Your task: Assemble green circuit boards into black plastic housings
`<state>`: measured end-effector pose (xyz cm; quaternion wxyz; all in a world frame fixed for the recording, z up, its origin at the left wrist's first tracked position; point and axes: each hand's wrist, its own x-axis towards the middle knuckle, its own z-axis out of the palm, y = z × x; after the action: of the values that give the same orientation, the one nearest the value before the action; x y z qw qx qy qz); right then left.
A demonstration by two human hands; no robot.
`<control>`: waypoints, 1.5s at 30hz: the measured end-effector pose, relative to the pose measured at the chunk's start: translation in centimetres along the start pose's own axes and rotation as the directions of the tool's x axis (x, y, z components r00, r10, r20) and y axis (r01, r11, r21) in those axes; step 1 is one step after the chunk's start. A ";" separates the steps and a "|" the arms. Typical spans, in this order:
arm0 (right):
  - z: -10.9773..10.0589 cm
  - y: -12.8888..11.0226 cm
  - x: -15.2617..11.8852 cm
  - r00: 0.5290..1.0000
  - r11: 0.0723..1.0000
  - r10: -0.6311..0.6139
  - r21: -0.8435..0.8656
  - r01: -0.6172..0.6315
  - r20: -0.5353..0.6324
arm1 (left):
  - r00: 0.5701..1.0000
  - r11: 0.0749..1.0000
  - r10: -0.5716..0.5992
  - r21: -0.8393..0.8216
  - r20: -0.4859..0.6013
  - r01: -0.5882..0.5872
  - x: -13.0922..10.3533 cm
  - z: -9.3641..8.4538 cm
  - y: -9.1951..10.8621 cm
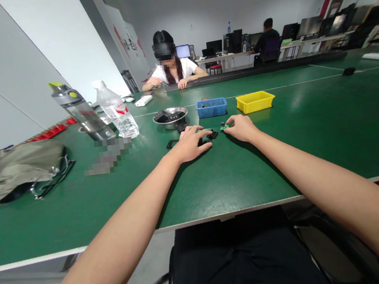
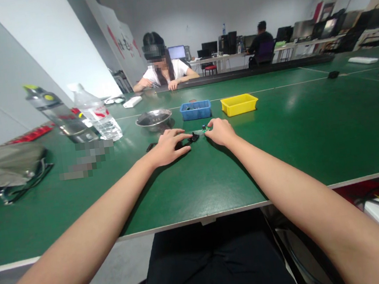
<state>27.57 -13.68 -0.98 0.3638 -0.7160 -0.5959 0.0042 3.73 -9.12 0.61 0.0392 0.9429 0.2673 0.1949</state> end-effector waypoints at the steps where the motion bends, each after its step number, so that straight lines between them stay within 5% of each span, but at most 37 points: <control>1: 0.1 0.1 0.0 1.000 1.000 0.003 -0.006 -0.003 0.011 | 1.000 1.000 0.001 -0.001 0.004 -0.001 0.0 0.0 0.0; 22: -1.1 -2.0 -0.6 0.977 0.998 0.021 -0.062 -0.008 0.210 | 0.994 0.993 0.092 -0.063 -0.059 -0.095 0.5 -0.5 -0.2; 33: -1.3 -2.2 -0.7 0.994 1.000 0.018 0.020 -0.021 0.103 | 0.989 0.991 0.092 -0.085 -0.113 -0.101 0.6 -0.8 0.0; 39: -1.9 -3.0 -1.0 0.994 0.982 -0.106 0.155 0.106 -0.006 | 0.975 0.990 0.056 -0.112 -0.215 -0.082 0.4 -1.1 0.4; 45: -1.4 -4.0 -1.9 0.962 0.927 -0.272 0.278 0.252 0.034 | 0.958 0.987 0.065 -0.120 -0.281 -0.103 0.4 -1.2 0.6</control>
<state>24.23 -15.92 1.38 0.4338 -0.5728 -0.6927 0.0626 3.86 -9.43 1.98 0.0563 0.9123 0.2160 0.3433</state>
